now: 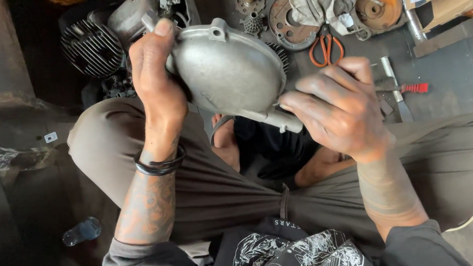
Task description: Cleaning and inspecting a motorcycle engine cover using a cloth and a small tool
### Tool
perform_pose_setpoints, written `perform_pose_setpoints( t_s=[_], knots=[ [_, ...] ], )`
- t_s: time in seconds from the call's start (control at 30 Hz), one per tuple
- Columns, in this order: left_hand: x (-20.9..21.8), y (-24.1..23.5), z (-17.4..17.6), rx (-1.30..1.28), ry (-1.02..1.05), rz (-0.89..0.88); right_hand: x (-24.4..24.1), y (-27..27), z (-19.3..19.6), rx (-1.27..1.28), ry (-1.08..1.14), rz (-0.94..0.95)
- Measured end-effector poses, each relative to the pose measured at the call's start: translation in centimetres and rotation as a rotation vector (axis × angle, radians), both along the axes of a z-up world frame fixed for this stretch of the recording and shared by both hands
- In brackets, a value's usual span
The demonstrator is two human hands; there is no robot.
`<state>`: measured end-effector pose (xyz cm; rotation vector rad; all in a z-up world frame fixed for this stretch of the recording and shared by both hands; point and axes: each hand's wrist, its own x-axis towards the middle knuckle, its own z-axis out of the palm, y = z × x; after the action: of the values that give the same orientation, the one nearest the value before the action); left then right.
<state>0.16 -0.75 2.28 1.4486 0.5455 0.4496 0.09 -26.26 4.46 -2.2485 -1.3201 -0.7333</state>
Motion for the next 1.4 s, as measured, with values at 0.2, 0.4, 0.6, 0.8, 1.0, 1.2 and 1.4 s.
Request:
perform_pose_setpoints(
  t_s=[0.2,0.4,0.6,0.8,1.0,1.2,1.4],
  knots=[
    [-0.3,0.9,0.6,0.157,-0.148,0.012,2.7,-1.4,-3.2,-0.063,0.054,-0.129],
    [-0.1,0.7,-0.8,0.032,-0.067,0.109,0.1,-1.3,0.0,0.134,0.145,0.007],
    [-0.6,0.3,0.1,0.113,-0.076,-0.036,0.3,-0.1,-1.3,0.032,0.027,0.018],
    [-0.3,0.9,-1.0,0.072,-0.066,0.081,2.4,-0.5,-2.4,0.014,0.078,-0.047],
    [-0.3,-0.2,1.6,0.132,-0.225,-0.097,-0.9,-0.3,-0.7,0.222,0.105,-0.076],
    [-1.2,-1.3,2.5,0.249,-0.295,-0.206,-2.2,2.6,-2.1,0.181,-0.069,-0.048],
    [-1.1,-0.3,3.0,0.254,-0.367,-0.147,0.9,1.7,-3.5,0.145,-0.027,-0.076]
  ],
)
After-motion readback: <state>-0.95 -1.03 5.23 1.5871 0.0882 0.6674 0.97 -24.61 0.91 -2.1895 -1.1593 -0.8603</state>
